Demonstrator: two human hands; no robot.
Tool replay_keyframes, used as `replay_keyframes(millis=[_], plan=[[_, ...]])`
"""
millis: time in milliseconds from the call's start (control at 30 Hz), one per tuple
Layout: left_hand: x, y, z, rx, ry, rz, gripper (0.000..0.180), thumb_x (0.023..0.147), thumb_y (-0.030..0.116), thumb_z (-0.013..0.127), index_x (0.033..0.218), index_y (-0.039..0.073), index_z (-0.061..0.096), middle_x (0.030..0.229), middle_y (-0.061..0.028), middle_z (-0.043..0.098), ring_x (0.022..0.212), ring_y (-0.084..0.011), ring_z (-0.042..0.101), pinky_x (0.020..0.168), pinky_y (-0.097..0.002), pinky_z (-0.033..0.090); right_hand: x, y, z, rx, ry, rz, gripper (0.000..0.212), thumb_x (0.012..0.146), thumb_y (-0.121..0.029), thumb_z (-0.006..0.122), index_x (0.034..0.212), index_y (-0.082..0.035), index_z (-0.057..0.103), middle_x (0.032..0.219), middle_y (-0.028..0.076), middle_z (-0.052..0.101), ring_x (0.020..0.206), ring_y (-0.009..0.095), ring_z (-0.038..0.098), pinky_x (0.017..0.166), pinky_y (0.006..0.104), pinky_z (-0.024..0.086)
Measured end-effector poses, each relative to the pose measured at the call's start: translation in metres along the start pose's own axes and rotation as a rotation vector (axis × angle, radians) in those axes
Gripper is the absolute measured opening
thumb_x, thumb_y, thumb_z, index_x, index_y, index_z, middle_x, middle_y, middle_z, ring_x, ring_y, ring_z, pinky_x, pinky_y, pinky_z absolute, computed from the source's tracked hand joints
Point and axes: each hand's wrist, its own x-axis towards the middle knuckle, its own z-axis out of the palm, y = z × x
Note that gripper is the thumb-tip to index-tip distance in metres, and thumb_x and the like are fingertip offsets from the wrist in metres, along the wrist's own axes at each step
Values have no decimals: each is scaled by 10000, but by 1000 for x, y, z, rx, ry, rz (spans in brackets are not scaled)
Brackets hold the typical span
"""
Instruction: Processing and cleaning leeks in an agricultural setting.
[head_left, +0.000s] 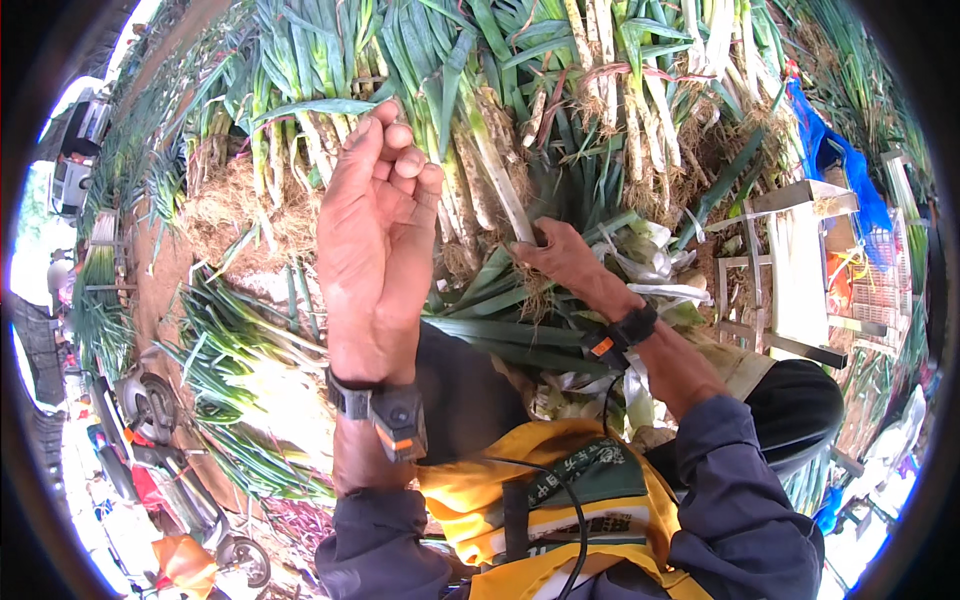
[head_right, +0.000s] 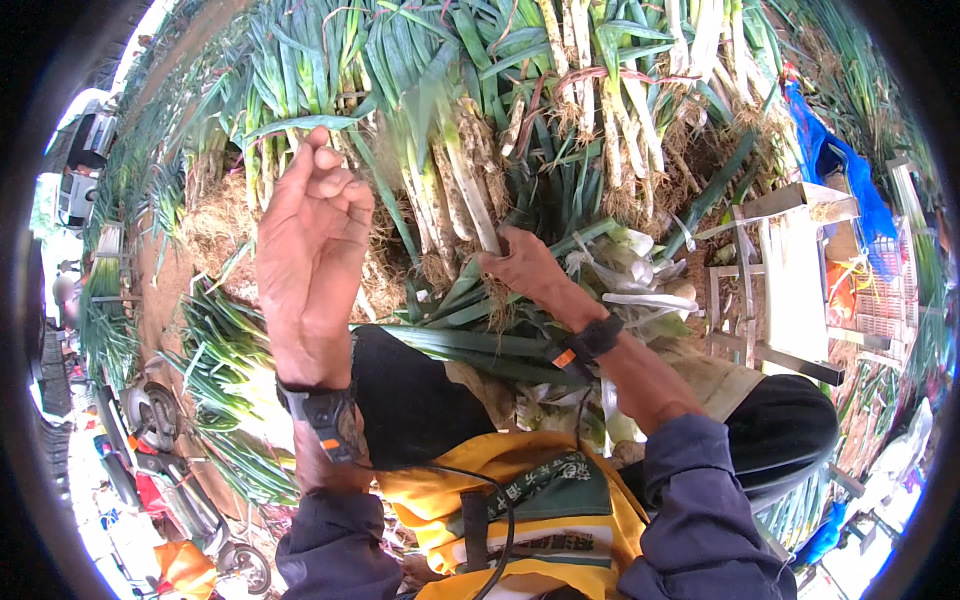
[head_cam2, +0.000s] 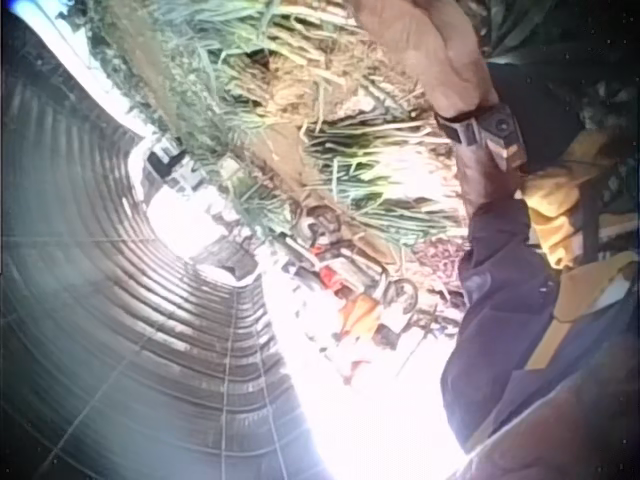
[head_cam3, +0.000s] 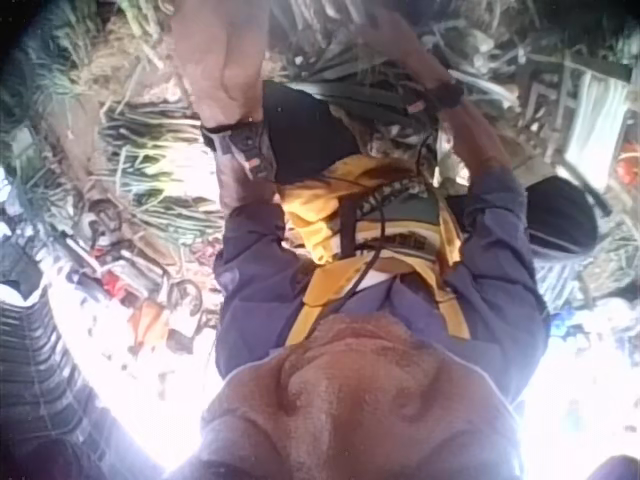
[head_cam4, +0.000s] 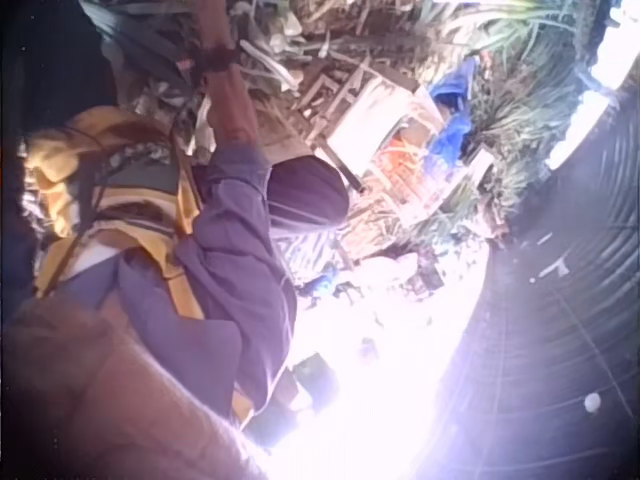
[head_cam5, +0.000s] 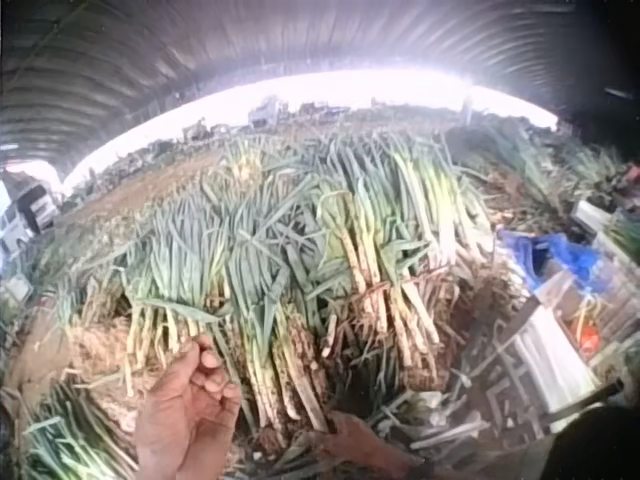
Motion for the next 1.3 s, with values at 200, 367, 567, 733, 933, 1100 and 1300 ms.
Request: replay_keyframes(millis=[200, 367, 567, 733, 933, 1100, 1300], plan=[[17, -11, -14, 57, 108, -43, 161, 991, 173, 646, 1108, 61, 650, 897, 17, 658, 782, -89, 596, 742, -261, 533, -46, -86, -80, -52, -86, 65, 452, 920, -360, 720, 1085, 58, 666, 811, 41, 618, 690, 105, 533, 588, 289, 428], [29, -23, -13, 95, 149, -59, 124, 987, 151, 639, 1072, 62, 648, 906, -2, 657, 782, -106, 597, 764, -276, 538, -119, -127, -148, -125, -118, 95, 492, 906, -369, 724, 1117, 72, 670, 832, 52, 635, 699, 100, 533, 592, 282, 417], [34, -62, 30, 215, 289, -125, 186, 986, 181, 638, 1106, 40, 615, 958, -59, 667, 820, -158, 622, 851, -317, 522, -193, -158, -189, -323, -174, 172, 460, 900, -327, 726, 1107, 80, 671, 847, 27, 648, 736, 81, 554, 631, 268, 434], [52, -128, 29, 565, 352, -295, 660, 955, 436, 676, 1381, 1, 422, 1145, -156, 531, 971, -276, 566, 923, -414, 524, -267, -185, -216, -7, 9, 179, 381, 862, -209, 769, 1095, 73, 659, 822, 35, 663, 680, 70, 584, 587, 235, 458], [77, -177, 12, 203, 237, -335, 394, 1029, 456, 551, 1121, 75, 595, 1043, -106, 678, 931, -237, 660, 863, -391, 560, -323, -188, -215, -609, -29, -147, 405, 723, -76, 791, 1086, 26, 645, 761, 143, 689, 631, 214, 679, 564, 321, 524], [80, -150, 56, -1, 51, -234, 320, 963, 299, 703, 1169, 71, 613, 1104, -91, 675, 1036, -253, 634, 962, -462, 540, -344, -184, -193, -1146, 32, -258, 510, 698, -125, 862, 1097, 29, 584, 820, 155, 643, 629, 312, 667, 564, 409, 524], [76, -115, 103, -187, -114, -185, 368, 925, 168, 742, 1249, 67, 601, 1224, -87, 675, 1156, -274, 627, 1055, -495, 494, -309, -103, -193, -1100, -150, -131, 436, 820, -161, 771, 1182, -15, 576, 961, 151, 630, 752, 336, 667, 625, 436, 519]])
